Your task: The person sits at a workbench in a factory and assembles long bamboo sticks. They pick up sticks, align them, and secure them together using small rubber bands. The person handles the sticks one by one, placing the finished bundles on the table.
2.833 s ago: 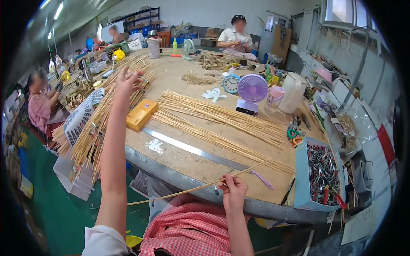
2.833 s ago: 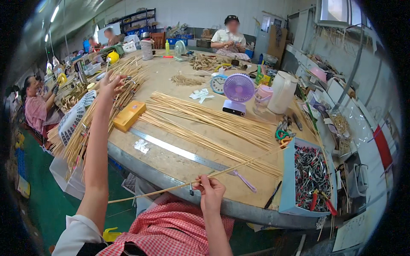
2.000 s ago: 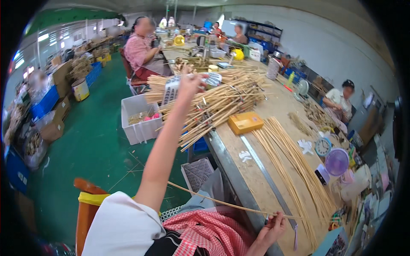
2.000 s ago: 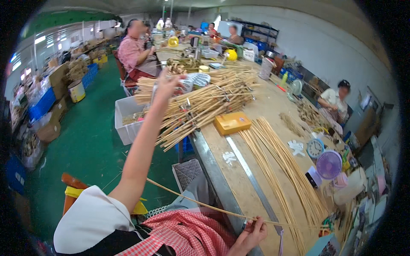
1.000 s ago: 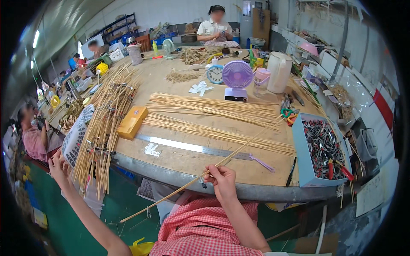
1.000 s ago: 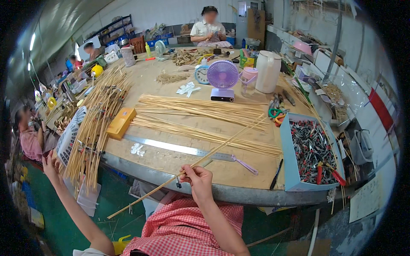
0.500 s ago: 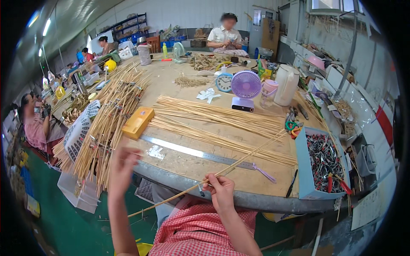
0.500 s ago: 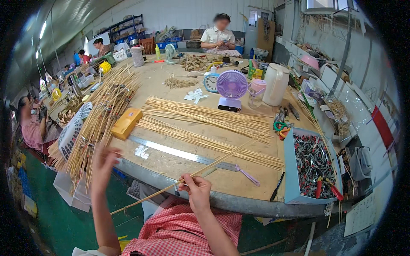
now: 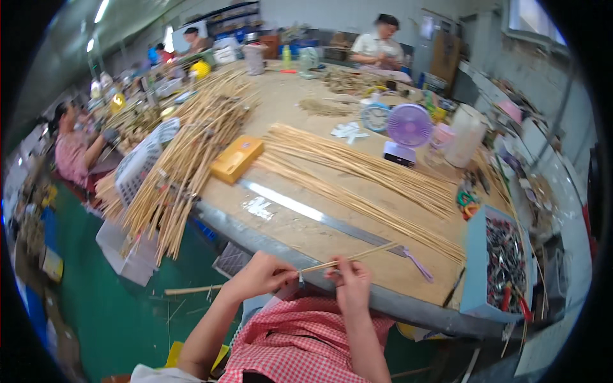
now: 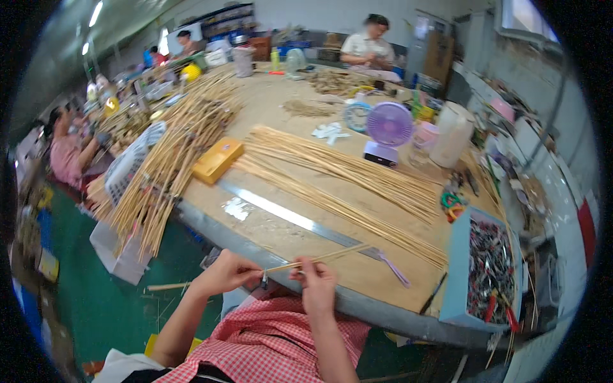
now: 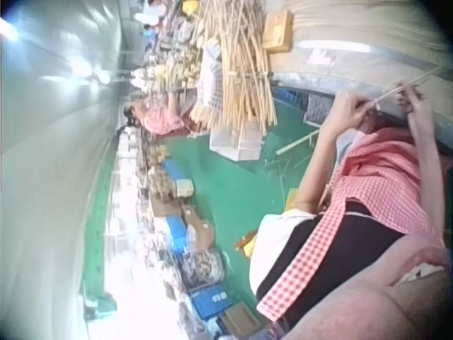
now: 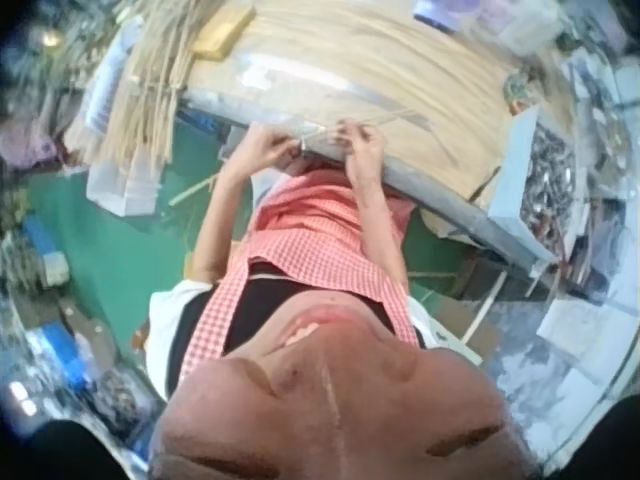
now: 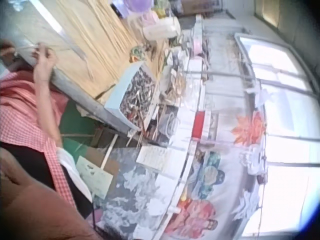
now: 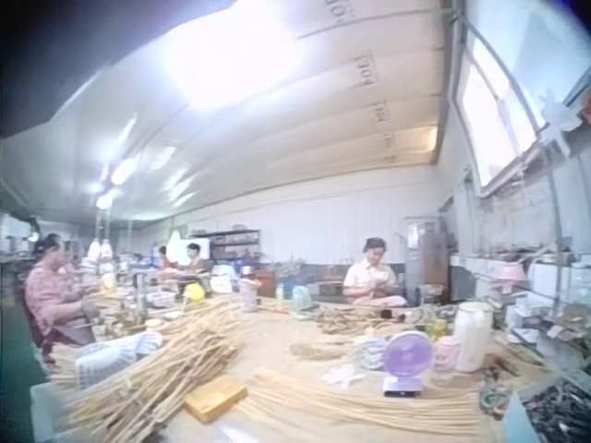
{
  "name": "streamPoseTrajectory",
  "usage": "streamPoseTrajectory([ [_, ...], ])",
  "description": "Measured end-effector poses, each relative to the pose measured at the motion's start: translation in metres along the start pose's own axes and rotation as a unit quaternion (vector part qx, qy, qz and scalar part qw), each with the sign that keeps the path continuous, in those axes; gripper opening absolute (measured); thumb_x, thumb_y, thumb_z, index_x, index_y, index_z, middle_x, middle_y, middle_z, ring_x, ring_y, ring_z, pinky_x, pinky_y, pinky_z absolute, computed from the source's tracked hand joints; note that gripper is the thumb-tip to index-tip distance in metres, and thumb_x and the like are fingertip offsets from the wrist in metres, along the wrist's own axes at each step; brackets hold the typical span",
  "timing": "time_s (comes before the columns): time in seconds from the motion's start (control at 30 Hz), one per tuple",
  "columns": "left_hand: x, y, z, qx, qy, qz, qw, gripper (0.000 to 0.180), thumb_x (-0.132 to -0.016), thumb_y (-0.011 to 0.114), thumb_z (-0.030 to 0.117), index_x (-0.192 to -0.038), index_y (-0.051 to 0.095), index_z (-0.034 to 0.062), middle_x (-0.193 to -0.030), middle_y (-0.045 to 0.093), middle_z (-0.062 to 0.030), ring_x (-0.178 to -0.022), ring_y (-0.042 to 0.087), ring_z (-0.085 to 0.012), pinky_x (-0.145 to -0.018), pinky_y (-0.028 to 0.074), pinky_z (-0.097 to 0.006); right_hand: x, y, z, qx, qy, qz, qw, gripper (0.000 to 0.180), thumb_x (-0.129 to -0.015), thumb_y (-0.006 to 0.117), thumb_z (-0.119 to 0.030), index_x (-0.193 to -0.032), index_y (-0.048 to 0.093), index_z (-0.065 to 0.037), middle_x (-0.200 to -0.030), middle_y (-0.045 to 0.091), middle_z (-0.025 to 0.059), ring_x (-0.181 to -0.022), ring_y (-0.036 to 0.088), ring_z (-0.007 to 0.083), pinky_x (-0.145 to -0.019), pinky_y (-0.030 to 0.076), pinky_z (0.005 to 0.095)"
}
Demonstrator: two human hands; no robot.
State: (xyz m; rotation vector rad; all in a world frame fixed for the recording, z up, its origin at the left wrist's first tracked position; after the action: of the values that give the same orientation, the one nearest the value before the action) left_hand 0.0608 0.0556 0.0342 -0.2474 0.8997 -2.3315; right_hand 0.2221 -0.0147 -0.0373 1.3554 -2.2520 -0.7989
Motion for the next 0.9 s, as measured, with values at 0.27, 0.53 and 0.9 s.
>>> streamPoseTrajectory([
  [0.27, 0.014, -0.01, -0.026, 0.014, 0.027, -0.008, 1.0, 0.018, -0.079, 0.062, 0.014, -0.089, 0.065, -0.0008, -0.074, 0.063, -0.0182, -0.065, 0.062, -0.0294, -0.06, 0.047, -0.036, -0.007, -0.03, -0.026, 0.061, -0.06, 0.039, 0.996, 0.017, -0.091, 0.055, -0.017, -0.092, 0.06, -0.001, -0.07, 0.057, 0.0041, -0.056, 0.051, 0.0086, -0.049, 0.048, 0.0225],
  [0.53, 0.015, -0.019, -0.007, -0.068, 0.125, 0.14, 0.98, 0.03, -0.08, 0.061, 0.014, -0.107, 0.06, 0.0035, -0.085, 0.063, -0.0192, -0.077, 0.06, -0.0349, -0.068, 0.047, -0.041, -0.007, -0.004, -0.023, 0.074, -0.089, 0.02, 0.993, 0.019, -0.091, 0.056, -0.015, -0.087, 0.06, 0.003, -0.067, 0.057, 0.007, -0.053, 0.052, 0.0111, -0.048, 0.045, 0.0221],
  [0.9, 0.01, 0.01, -0.006, 0.144, 0.045, 0.029, 0.988, 0.014, -0.078, 0.06, 0.009, -0.072, 0.066, -0.0025, -0.06, 0.063, -0.0124, -0.051, 0.06, -0.0211, -0.049, 0.046, -0.031, 0.01, 0.024, 0.002, 0.128, -0.044, -0.01, 0.991, 0.017, -0.088, 0.059, -0.01, -0.082, 0.062, 0.007, -0.063, 0.056, 0.0086, -0.053, 0.052, 0.0117, -0.047, 0.044, 0.0226],
])
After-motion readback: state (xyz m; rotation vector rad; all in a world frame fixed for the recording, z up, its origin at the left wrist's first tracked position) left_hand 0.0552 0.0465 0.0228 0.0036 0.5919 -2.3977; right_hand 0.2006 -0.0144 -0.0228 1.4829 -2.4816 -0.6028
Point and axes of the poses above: each hand's wrist, its own x-axis away from the middle knuckle, its own y-axis out of the palm, z = x × y, the point moved 6 cm from there along -x, towards the middle knuckle
